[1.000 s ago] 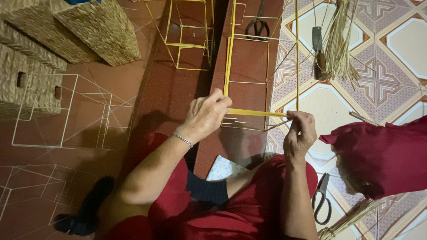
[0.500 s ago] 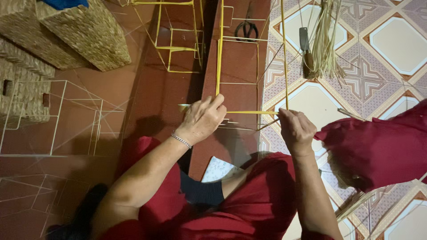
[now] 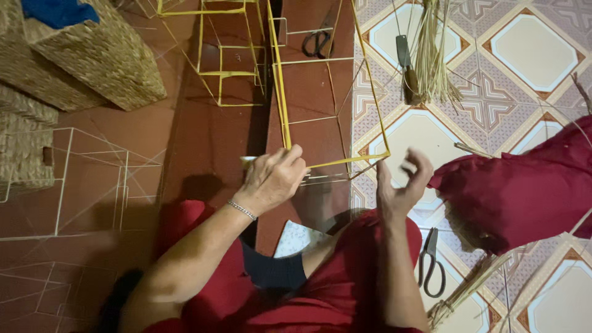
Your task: The person sits on the floor and wraps yellow tape around the joints of bamboo and wire frame structures, pressing the tape in place and cutting it with scissors. They rotate the frames to reach different edges and hold a finished frame up at the end.
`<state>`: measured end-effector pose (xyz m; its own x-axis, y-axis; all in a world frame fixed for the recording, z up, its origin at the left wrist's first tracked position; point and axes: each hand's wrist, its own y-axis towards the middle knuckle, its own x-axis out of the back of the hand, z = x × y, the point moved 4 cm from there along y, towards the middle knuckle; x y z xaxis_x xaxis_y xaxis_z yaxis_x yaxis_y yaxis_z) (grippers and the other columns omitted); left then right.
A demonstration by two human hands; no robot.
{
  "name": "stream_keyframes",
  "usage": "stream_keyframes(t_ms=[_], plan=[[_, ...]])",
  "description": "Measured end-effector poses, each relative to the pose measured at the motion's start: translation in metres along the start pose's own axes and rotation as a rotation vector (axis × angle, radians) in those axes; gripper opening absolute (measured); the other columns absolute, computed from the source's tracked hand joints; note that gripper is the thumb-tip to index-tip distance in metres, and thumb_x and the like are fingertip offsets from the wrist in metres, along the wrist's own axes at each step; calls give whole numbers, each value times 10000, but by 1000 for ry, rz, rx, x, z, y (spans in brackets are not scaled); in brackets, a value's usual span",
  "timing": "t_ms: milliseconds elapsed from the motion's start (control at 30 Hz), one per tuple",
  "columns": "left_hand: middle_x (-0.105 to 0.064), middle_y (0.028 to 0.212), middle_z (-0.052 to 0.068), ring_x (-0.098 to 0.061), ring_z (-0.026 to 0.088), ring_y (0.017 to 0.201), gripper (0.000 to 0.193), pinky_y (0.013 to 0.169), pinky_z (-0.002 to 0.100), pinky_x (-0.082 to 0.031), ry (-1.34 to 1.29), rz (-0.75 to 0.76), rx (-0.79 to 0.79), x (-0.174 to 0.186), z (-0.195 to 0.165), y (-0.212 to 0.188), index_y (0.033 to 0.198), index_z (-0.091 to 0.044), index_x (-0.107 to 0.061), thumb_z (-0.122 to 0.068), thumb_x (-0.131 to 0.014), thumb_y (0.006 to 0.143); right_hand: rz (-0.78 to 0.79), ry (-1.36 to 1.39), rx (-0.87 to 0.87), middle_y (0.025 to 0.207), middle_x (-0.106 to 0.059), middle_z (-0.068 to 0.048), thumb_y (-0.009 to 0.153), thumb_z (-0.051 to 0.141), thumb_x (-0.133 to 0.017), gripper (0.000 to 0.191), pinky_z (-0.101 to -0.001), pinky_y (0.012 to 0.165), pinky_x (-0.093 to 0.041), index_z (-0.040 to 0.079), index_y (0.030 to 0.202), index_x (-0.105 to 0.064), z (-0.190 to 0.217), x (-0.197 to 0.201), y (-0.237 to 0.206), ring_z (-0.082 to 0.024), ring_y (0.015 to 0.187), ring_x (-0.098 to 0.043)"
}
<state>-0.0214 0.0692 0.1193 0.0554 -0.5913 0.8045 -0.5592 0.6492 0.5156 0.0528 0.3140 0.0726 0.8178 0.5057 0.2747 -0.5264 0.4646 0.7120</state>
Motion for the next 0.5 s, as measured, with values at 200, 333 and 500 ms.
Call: stream_keyframes(t_ms=[200, 333, 500], plan=[[-537, 868, 121, -655, 281, 649, 275, 543, 408, -526, -70, 35, 60, -6, 10, -4, 768, -38, -602, -215, -790, 864, 241, 770, -937, 881, -744, -70, 995, 256, -625, 255, -267, 622, -522, 15, 1040, -693, -37, -45, -59, -117, 663, -620], [-539, 865, 83, -666, 263, 666, 280, 560, 396, -538, -104, 7, 67, -8, 14, -3, 770, -61, -620, -257, -807, 845, 132, 947, -883, 829, -680, -94, 1051, 221, -690, 237, -279, 709, -536, -16, 1051, -681, -41, -57, -52, -129, 697, -596], [-529, 872, 75, -650, 227, 597, 283, 515, 343, -554, -261, 116, 120, -23, 9, 8, 815, -42, -639, -268, -783, 905, -12, 1022, -885, 937, -714, -101, 1012, 199, -689, 214, -385, 881, -632, -11, 1041, -652, -50, -59, -30, -200, 876, -733]])
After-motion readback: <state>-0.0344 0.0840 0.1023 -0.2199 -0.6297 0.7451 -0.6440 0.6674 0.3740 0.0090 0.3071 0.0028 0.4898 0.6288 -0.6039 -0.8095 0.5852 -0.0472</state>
